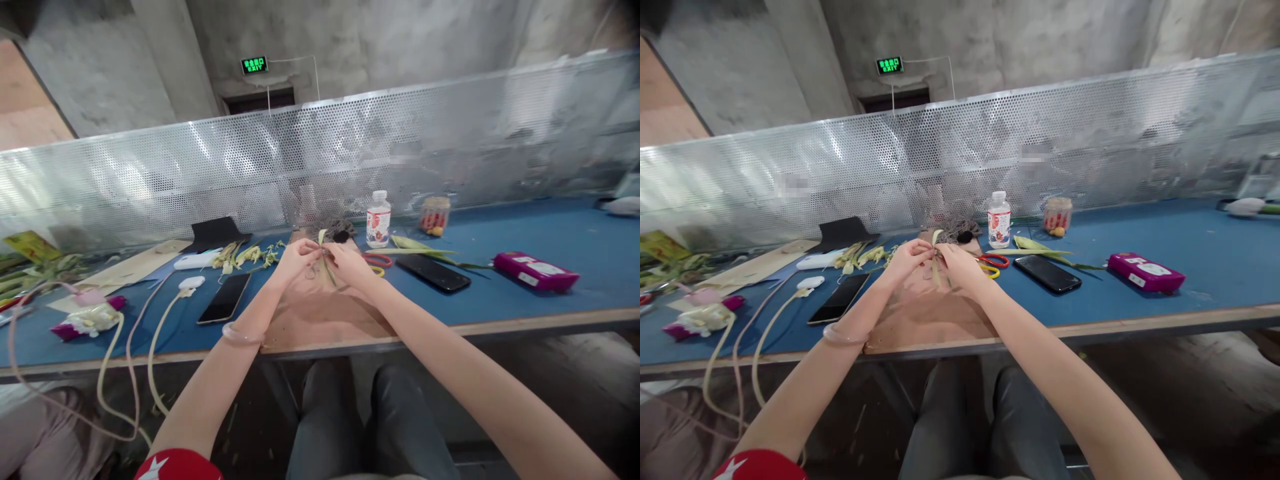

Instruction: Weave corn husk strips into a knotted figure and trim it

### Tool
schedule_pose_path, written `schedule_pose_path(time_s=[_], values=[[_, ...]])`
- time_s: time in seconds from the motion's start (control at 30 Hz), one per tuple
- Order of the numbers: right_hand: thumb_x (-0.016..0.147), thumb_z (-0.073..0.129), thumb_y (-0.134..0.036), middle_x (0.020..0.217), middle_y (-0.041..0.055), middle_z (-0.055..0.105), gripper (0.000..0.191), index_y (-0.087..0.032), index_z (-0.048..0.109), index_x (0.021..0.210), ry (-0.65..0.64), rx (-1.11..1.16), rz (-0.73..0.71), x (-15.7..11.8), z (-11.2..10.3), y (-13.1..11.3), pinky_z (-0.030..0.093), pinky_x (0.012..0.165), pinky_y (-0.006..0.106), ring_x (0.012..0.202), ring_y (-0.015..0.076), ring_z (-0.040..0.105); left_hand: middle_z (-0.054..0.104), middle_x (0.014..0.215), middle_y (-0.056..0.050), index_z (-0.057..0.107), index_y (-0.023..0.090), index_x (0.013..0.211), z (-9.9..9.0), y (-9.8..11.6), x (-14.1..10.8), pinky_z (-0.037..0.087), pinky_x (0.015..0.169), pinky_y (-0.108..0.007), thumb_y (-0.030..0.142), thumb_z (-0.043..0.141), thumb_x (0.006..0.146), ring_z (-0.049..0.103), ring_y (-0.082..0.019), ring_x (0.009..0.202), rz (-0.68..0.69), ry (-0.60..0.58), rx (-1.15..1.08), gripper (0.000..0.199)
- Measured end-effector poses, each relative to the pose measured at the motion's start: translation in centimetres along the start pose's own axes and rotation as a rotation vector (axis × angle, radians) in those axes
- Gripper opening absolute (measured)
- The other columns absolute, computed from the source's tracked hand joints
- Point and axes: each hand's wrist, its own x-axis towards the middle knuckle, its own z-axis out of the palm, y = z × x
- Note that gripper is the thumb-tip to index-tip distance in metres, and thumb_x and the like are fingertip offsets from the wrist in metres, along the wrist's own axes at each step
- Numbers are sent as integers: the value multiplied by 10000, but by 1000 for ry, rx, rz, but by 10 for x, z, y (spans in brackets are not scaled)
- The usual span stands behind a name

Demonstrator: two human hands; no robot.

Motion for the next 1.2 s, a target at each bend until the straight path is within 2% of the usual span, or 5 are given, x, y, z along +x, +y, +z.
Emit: schedule_pose_path(time_s=[0.2,0.43,0.6,0.8,1.2], values=[[863,458,-153,1091,123,651,277,-142,567,1117,32,154,45,3,0,-1,455,830,327,953,215,611,694,740,-45,647,156,866,-1,-1,0,452,589,-241,341,659,709,607,-134,651,-2,32,11,243],[826,492,-141,897,79,693,292,-148,590,1101,61,292,110,4,-1,-3,465,723,280,763,170,624,709,779,-54,645,154,837,0,-5,3,467,606,-251,349,683,685,639,-159,703,1,53,-19,250],[826,496,-167,896,71,693,269,-156,621,1064,105,380,157,6,-4,-4,463,693,265,726,154,604,712,821,-65,684,153,865,1,-2,2,463,590,-247,393,587,779,651,-176,758,25,76,-26,272],[818,517,-241,843,51,672,273,-162,627,1054,115,500,226,6,-5,-1,470,652,269,685,151,583,717,826,-78,642,149,859,1,0,3,475,611,-263,404,594,773,666,-191,773,-75,104,-118,274],[828,512,-226,827,46,682,257,-174,636,1046,147,438,240,5,-5,1,459,652,267,659,150,586,725,842,-61,726,163,819,-8,-4,4,462,740,-279,361,645,733,636,-177,789,27,-64,134,230]])
